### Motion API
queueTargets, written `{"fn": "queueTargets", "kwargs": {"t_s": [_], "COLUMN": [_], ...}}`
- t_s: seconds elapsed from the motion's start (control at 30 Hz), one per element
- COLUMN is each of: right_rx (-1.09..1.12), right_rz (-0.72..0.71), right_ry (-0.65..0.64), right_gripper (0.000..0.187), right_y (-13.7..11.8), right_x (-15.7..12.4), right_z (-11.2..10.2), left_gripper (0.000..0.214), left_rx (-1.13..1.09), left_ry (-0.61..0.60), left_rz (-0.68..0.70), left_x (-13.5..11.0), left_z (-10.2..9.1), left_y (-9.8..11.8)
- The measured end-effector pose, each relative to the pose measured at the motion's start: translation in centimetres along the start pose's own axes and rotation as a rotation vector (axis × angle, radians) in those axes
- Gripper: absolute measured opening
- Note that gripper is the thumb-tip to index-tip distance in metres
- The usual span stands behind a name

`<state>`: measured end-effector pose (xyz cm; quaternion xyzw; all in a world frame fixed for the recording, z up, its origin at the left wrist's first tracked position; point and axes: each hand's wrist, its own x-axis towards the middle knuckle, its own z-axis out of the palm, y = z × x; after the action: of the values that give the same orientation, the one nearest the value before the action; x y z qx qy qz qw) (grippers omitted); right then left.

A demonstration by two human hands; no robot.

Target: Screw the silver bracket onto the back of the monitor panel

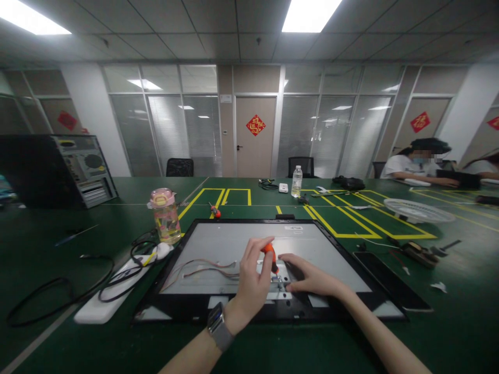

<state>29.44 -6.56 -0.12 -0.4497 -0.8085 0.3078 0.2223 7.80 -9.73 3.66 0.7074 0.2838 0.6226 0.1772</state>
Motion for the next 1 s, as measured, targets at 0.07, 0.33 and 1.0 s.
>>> {"fn": "queueTargets", "kwargs": {"t_s": [0.07,0.33,1.0], "right_rx": [0.000,-0.001,0.002], "right_rz": [0.020,0.002,0.000], "right_ry": [-0.005,0.003,0.011], "right_gripper": [0.078,0.079,0.075], "right_y": [0.19,0.49,-0.19], "right_x": [-0.01,0.03,-0.01], "right_z": [0.03,0.13,0.00], "left_gripper": [0.027,0.018,0.018], "left_rx": [-0.021,0.014,-0.032], "left_ry": [-0.015,0.053,0.049], "left_rz": [-0.018,-0.032,-0.093], "left_x": [0.12,0.28,0.65], "left_z": [-0.19,0.03,-0.20], "left_y": [0.12,-0.32,-0.30]}}
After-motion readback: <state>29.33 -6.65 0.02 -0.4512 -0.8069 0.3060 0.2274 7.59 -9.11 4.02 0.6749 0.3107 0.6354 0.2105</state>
